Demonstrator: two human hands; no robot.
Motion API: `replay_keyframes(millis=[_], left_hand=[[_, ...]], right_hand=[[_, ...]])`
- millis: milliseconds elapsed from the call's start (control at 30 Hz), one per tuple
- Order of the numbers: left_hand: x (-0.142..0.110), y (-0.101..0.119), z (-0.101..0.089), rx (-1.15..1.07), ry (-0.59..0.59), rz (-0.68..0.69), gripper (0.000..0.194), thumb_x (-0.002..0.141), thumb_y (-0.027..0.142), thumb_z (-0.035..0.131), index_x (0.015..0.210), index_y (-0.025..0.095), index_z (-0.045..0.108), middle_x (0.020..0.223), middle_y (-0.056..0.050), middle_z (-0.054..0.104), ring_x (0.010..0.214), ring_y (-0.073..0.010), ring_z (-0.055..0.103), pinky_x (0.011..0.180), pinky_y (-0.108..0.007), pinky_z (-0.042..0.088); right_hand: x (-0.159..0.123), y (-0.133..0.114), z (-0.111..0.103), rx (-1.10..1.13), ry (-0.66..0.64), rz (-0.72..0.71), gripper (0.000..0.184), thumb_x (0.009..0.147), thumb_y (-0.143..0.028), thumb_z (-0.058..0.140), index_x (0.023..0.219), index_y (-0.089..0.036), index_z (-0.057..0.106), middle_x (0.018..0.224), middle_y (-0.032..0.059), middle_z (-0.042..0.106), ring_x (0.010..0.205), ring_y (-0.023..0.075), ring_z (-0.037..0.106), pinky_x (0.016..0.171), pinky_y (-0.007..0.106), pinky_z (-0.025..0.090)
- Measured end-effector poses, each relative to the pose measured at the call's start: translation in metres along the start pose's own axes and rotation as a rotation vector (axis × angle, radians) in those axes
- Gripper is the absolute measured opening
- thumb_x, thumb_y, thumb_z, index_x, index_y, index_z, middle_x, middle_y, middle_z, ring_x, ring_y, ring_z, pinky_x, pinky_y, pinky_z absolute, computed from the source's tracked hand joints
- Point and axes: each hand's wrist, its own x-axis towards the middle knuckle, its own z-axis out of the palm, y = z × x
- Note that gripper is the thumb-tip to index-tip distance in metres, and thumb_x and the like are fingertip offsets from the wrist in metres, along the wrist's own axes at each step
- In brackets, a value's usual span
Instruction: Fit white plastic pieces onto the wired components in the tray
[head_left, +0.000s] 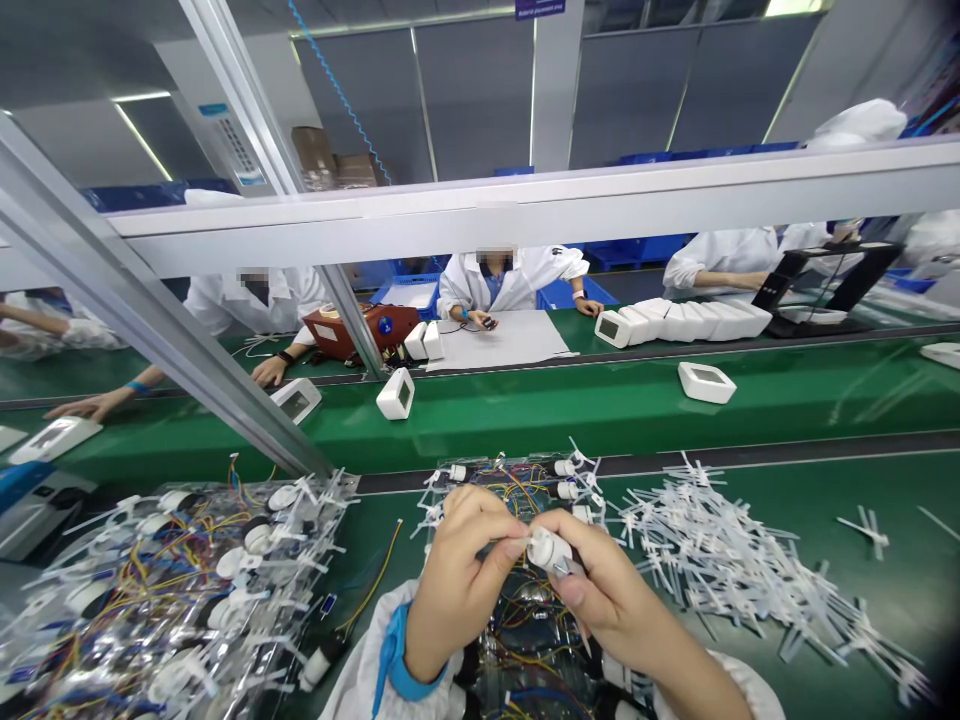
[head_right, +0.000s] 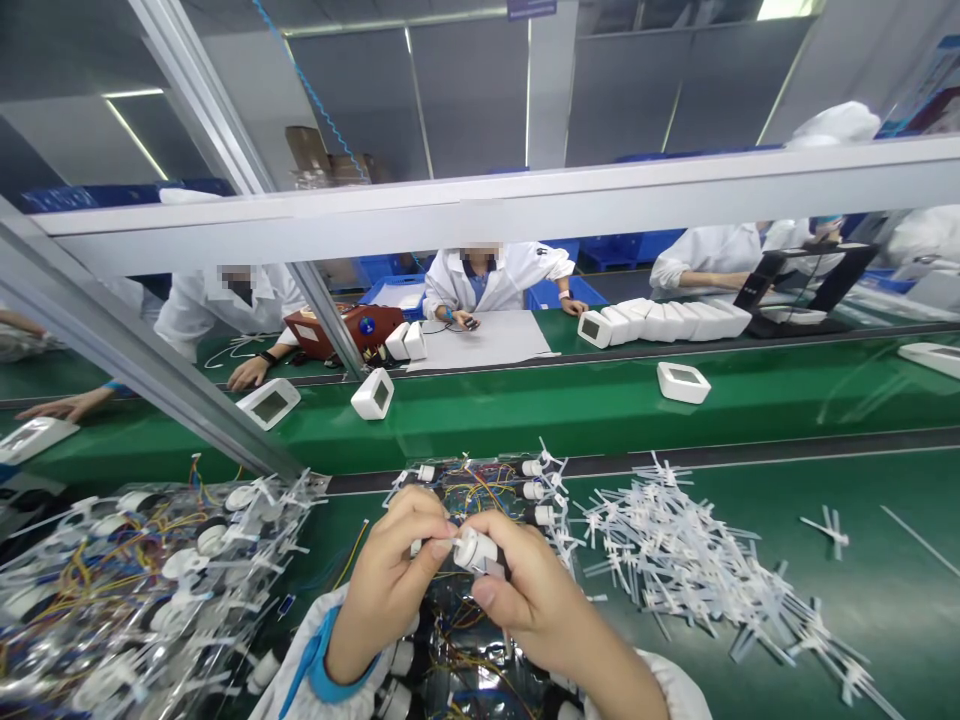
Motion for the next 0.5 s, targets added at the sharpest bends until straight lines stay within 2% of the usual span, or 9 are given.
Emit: replay_keyframes(millis=[267,500], left_hand=[[-0.002,0.002,0.006,-0.048,0.003,-0.089,0.014,0.102,0.023,0.054,0.093,0.022,0.065,0.095,-0.003,0.065,0.102,-0.0218,0.06,0.091,-0.035,0.041],[-0.002,-0.001,0.008,-0.068,0.023,-0.1,0.017,0.103,0.025,0.054,0.091,0.022,0.066,0.093,-0.003,0.065,0.097,-0.02,0.062,0.089,-0.034,0.042]], right_hand=[[-0.002,0.006,0.008,-0.146,0.041,-0.008,0.064,0.098,-0.08,0.035,0.107,-0.021,0.059,0.069,-0.0041,0.046,0.057,0.0156,0.04,0.056,0.028,0.026],[-0.002,0.009,0.014,-0.185,0.061,-0.028,0.062,0.099,-0.078,0.036,0.107,-0.021,0.058,0.067,-0.0055,0.043,0.054,0.0148,0.037,0.054,0.028,0.022]])
